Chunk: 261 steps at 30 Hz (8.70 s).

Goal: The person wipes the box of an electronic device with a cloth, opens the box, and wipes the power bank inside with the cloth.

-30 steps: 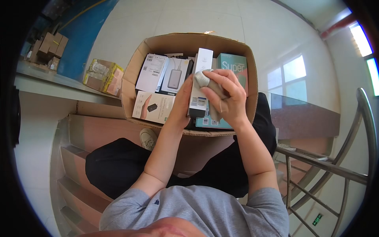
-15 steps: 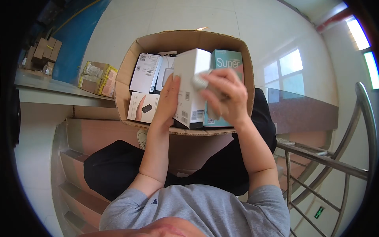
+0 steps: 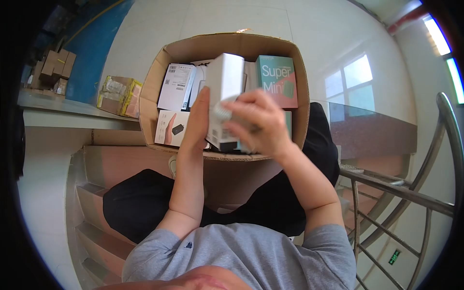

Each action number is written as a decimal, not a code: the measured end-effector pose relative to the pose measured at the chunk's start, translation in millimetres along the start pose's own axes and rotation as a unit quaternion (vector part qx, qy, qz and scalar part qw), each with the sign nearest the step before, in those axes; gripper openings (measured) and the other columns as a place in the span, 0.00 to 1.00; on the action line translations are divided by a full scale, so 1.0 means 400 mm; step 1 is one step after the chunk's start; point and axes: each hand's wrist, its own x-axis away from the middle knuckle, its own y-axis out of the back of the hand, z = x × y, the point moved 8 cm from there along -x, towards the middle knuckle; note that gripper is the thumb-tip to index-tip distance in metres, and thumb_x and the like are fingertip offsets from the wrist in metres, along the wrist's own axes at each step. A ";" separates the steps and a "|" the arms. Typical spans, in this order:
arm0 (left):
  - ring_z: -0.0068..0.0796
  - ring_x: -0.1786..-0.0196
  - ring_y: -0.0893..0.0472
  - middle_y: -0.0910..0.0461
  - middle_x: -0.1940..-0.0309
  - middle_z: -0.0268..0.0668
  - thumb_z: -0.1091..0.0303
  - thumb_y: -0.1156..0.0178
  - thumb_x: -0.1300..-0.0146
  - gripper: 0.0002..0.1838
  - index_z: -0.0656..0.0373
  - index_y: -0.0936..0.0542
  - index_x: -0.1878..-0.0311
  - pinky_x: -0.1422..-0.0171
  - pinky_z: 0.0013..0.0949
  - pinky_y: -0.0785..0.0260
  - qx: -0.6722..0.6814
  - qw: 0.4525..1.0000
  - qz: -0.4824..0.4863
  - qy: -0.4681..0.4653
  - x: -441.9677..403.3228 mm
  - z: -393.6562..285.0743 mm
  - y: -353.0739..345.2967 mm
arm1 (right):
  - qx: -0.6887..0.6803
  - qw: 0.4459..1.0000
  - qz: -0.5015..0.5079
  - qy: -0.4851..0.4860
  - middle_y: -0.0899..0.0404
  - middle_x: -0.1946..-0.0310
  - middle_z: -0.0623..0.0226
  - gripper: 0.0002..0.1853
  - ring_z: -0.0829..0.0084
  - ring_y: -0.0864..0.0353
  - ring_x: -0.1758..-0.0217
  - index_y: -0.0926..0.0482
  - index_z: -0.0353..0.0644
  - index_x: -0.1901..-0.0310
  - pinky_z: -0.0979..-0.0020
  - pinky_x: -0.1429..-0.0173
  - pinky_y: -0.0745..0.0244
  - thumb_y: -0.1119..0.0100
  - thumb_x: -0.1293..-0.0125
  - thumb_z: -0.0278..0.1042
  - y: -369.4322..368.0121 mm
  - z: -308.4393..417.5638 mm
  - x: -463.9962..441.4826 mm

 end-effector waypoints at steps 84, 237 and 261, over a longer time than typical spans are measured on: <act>0.30 0.46 0.15 0.17 0.44 0.46 0.42 0.56 0.18 0.33 0.64 0.27 0.30 0.48 0.28 0.21 0.141 0.990 0.022 0.009 -0.029 -0.049 -0.054 | 0.010 0.997 -0.045 0.061 0.24 0.64 0.68 0.21 0.76 0.28 0.70 0.12 0.42 0.45 0.75 0.68 0.28 0.26 0.42 0.24 0.047 0.000 -0.062; 0.26 0.60 0.21 0.14 0.59 0.36 0.81 0.27 0.53 0.26 0.60 0.18 0.47 0.53 0.29 0.28 -0.212 0.953 -0.002 -0.218 0.052 -0.186 -0.120 | 0.114 0.989 0.008 0.095 0.20 0.64 0.73 0.17 0.70 0.24 0.61 0.14 0.47 0.59 0.66 0.50 0.29 0.22 0.53 0.24 0.052 0.012 -0.044; 0.31 0.45 0.18 0.16 0.43 0.36 0.80 0.28 0.42 0.21 0.55 0.14 0.44 0.41 0.30 0.26 -0.149 0.952 0.107 -0.243 0.060 -0.195 -0.125 | 0.014 0.998 -0.035 -0.053 0.21 0.68 0.69 0.11 0.73 0.26 0.70 0.14 0.37 0.60 0.73 0.66 0.30 0.23 0.44 0.22 0.133 -0.083 -0.046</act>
